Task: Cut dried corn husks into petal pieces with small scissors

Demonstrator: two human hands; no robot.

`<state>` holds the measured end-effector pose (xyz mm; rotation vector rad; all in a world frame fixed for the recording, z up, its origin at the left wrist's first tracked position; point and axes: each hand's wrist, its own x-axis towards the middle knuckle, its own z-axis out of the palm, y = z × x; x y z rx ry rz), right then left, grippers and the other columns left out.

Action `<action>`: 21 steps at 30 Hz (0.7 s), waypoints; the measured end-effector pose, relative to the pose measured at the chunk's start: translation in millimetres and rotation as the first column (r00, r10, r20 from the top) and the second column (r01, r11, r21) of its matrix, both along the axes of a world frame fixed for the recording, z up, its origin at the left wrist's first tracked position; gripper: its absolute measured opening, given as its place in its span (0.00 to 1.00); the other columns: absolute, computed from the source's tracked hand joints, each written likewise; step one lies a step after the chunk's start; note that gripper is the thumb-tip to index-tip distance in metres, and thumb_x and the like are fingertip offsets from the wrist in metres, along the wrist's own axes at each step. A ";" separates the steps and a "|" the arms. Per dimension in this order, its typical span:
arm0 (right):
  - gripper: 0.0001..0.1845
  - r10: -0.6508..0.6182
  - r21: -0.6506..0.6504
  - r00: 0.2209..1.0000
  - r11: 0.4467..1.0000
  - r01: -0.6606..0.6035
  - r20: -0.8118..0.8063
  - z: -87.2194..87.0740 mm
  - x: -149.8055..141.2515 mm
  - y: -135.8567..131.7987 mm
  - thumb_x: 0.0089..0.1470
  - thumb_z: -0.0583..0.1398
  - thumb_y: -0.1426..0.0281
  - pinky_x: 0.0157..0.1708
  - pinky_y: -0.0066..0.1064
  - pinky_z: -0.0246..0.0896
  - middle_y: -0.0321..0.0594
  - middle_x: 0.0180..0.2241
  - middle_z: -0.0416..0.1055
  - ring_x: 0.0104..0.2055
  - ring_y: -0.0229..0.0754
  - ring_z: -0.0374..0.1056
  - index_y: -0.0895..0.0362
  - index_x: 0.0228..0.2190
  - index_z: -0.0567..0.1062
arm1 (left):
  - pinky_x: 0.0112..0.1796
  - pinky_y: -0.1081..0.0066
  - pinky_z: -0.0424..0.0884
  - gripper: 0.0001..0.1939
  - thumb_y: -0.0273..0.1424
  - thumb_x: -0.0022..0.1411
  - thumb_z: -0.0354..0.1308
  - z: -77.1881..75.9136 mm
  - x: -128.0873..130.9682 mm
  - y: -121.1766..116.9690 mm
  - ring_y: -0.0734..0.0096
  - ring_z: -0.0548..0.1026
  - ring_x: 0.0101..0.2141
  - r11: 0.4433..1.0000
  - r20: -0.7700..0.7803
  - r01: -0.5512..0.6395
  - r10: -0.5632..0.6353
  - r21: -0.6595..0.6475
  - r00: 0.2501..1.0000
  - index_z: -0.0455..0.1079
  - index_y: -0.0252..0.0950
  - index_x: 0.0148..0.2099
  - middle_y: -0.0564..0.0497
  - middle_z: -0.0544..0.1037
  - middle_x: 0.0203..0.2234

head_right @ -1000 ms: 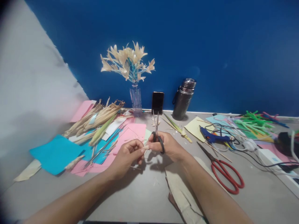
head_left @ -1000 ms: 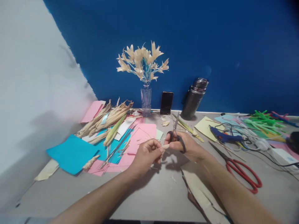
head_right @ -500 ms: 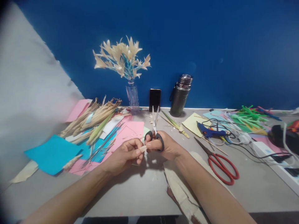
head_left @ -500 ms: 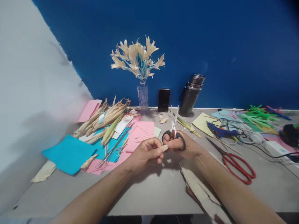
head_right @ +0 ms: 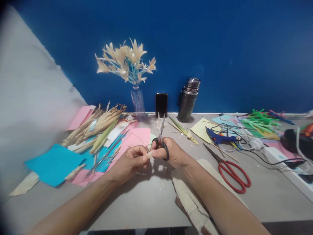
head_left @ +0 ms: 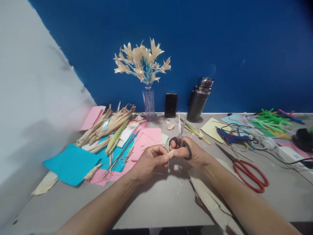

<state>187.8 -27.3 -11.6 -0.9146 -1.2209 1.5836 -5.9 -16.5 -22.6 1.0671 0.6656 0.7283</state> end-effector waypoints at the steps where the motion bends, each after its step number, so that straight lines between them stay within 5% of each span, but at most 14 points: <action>1: 0.14 0.019 -0.013 0.999 1.000 -0.020 -0.047 0.5 0.6 0.9 0.38 0.70 0.68 0.27 0.27 0.53 0.33 0.25 0.68 0.26 0.36 0.61 0.57 0.28 0.74 | 0.25 0.75 0.59 0.13 0.35 0.51 0.70 0.5 0.0 0.0 0.77 0.66 0.21 1.000 0.012 0.007 -0.007 -0.008 1.000 0.69 0.34 0.28 0.54 0.71 0.19; 7: 0.20 0.030 -0.016 0.987 0.999 -0.033 -0.158 4.6 6.4 4.4 0.41 0.72 0.59 0.34 0.31 0.61 0.37 0.30 0.72 0.30 0.39 0.67 0.57 0.33 0.75 | 0.26 0.75 0.59 0.14 0.35 0.49 0.71 4.5 0.9 0.7 0.78 0.66 0.21 0.999 0.034 -0.047 0.048 -0.025 0.998 0.69 0.34 0.27 0.54 0.72 0.18; 13: 0.17 -0.033 0.002 0.996 0.999 0.033 0.084 1.1 -1.5 2.5 0.37 0.73 0.67 0.27 0.27 0.56 0.34 0.26 0.70 0.26 0.35 0.62 0.58 0.29 0.75 | 0.27 0.75 0.59 0.13 0.34 0.49 0.71 1.5 1.0 1.9 0.77 0.66 0.21 0.997 -0.041 -0.069 0.070 0.038 0.997 0.71 0.33 0.26 0.54 0.71 0.18; 21: 0.14 -0.067 -0.022 0.980 0.998 0.065 -0.186 6.6 15.0 12.5 0.39 0.70 0.69 0.28 0.29 0.54 0.33 0.23 0.66 0.25 0.35 0.61 0.58 0.28 0.72 | 0.26 0.76 0.59 0.15 0.36 0.48 0.72 -0.5 0.3 6.3 0.78 0.66 0.21 0.995 0.015 -0.098 0.098 -0.008 0.995 0.72 0.32 0.27 0.54 0.70 0.17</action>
